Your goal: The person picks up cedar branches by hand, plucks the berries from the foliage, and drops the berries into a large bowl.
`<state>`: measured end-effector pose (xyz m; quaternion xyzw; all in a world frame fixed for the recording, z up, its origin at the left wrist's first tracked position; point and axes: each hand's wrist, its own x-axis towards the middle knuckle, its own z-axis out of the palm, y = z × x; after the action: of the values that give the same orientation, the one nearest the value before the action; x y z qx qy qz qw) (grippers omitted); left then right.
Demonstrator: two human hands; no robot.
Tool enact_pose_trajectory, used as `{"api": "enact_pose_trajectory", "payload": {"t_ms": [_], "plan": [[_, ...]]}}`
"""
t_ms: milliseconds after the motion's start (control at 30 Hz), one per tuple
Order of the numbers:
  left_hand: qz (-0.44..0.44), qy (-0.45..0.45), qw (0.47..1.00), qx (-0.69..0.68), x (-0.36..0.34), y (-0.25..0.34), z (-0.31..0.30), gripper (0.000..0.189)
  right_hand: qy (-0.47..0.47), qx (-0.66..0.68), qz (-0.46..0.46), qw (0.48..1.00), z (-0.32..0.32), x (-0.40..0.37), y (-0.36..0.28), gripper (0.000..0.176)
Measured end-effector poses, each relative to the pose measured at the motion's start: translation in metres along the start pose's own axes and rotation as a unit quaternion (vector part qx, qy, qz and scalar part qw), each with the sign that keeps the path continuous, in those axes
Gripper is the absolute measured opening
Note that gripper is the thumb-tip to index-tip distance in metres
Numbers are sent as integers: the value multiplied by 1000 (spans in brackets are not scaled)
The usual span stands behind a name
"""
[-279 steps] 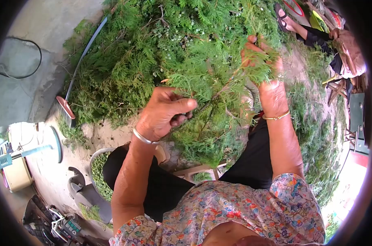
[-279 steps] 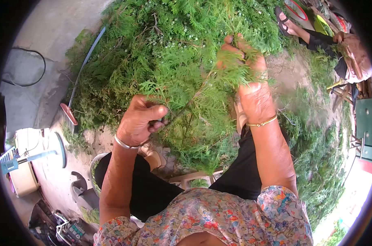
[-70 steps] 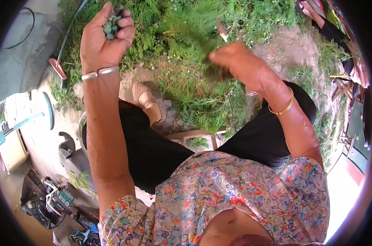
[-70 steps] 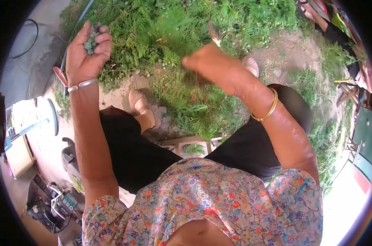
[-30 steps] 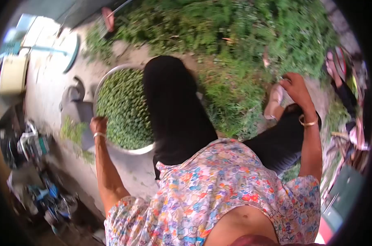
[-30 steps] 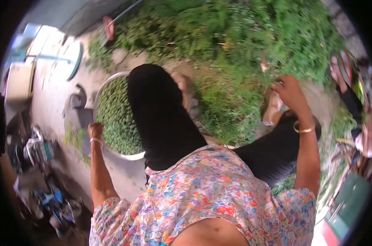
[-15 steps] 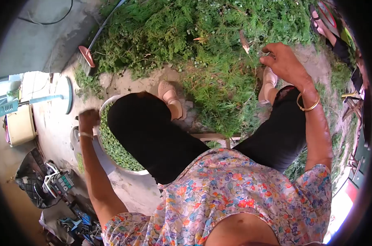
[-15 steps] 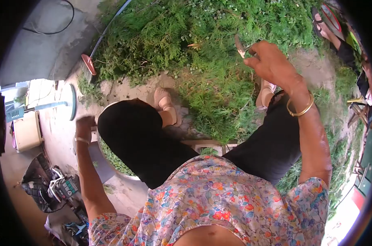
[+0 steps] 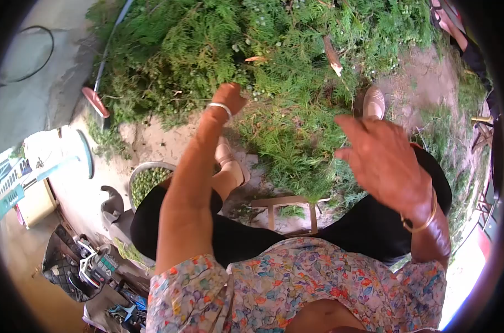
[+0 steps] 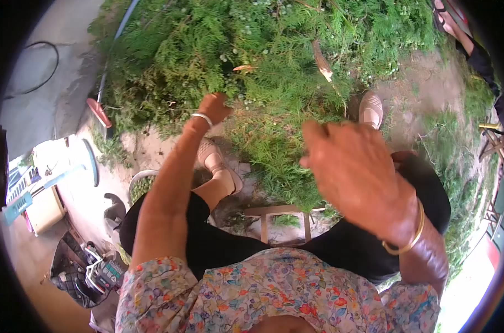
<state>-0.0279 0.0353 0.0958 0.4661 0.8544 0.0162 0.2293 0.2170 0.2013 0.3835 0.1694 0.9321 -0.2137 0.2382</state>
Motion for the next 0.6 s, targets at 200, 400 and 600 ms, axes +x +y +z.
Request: {"api": "enact_pose_trajectory", "payload": {"t_ms": [200, 400, 600], "plan": [[-129, 77, 977, -149, 31, 29, 105, 39, 65, 31, -50, 996, 0, 1, 7, 37], [-266, 73, 954, -119, 46, 39, 106, 62, 52, 81, -20, 995, 1, 6, 14, 58], [-299, 40, 952, -46, 59, 79, 106, 72, 80, 87, -37, 992, 7, 5, 15, 60]]}}
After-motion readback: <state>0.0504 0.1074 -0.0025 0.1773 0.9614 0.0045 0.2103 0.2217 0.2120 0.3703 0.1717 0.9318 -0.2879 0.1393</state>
